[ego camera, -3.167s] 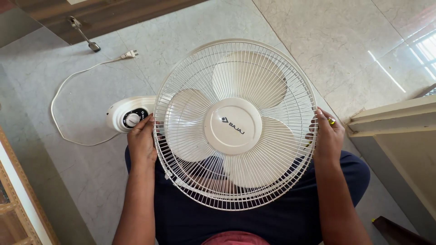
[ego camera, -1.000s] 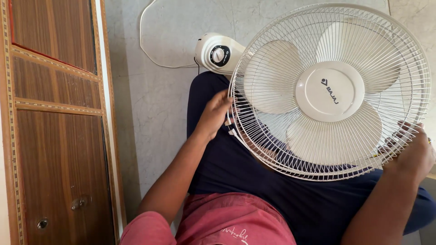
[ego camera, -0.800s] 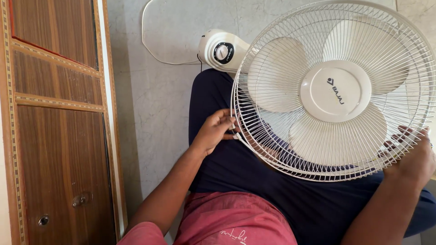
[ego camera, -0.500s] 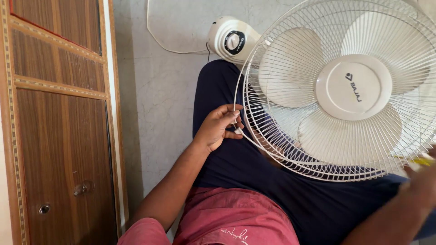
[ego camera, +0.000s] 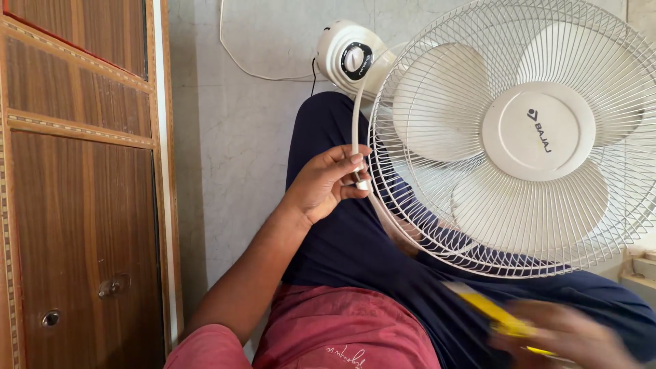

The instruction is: The person sits on the floor and assembles a white Bajaj electric fan. They attach the front wire cage to the fan head, then use a yellow screwdriver to tighten a screw on a white plastic support arm. Finally, they align and secure the cage onto the fan.

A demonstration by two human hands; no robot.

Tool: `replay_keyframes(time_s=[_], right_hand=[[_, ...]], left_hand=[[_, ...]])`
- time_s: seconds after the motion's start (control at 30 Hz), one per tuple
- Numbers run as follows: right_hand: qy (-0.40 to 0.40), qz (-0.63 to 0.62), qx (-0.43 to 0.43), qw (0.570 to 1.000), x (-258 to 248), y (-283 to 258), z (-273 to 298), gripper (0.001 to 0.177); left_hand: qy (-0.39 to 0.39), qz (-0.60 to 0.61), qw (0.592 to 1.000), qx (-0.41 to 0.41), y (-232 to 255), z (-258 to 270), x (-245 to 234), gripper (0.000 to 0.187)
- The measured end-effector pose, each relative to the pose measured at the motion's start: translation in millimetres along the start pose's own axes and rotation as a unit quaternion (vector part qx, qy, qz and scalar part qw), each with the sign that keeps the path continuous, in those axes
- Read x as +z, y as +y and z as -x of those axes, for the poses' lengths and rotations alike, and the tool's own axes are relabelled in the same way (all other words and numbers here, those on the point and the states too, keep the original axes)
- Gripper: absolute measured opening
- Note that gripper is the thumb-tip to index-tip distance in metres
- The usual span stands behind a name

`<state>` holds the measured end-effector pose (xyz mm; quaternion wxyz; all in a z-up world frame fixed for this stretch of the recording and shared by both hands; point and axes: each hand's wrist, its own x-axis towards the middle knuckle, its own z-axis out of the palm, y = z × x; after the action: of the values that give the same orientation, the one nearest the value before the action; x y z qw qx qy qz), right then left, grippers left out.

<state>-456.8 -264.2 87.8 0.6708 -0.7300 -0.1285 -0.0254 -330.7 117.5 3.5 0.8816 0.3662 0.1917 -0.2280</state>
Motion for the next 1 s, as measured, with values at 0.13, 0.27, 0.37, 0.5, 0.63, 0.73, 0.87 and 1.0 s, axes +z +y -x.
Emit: replay_keyframes(time_s=[0.13, 0.27, 0.37, 0.5, 0.63, 0.73, 0.87, 1.0], right_hand=[[-0.040, 0.130, 0.026, 0.990, 86, 3, -26, 0.027], [0.048, 0.263, -0.016, 0.964, 126, 2, -53, 0.028], [0.078, 0.319, -0.042, 0.944, 135, -2, -67, 0.027], [0.104, 0.334, -0.035, 0.936, 140, -5, -75, 0.024], [0.136, 0.356, -0.041, 0.924, 130, -9, -76, 0.023], [0.162, 0.371, -0.044, 0.913, 119, -14, -77, 0.022], [0.195, 0.389, -0.048, 0.899, 107, -15, -78, 0.019], [0.219, 0.404, -0.058, 0.886, 97, -16, -76, 0.016]], left_hand=[[-0.008, 0.036, 0.999, 0.027, 10, -11, 24, 0.028], [-0.026, 0.026, 0.998, 0.046, 16, -17, 42, 0.026], [-0.011, -0.015, 0.998, 0.057, 20, -12, 59, 0.031], [-0.041, -0.070, 0.992, 0.095, 26, -11, 84, 0.038], [-0.090, -0.056, 0.988, 0.109, 25, -18, 115, 0.040], [-0.106, -0.035, 0.989, 0.098, 22, -24, 138, 0.040], [-0.116, -0.015, 0.989, 0.087, 21, -32, 159, 0.039], [-0.121, -0.012, 0.989, 0.089, 20, -37, 172, 0.042]])
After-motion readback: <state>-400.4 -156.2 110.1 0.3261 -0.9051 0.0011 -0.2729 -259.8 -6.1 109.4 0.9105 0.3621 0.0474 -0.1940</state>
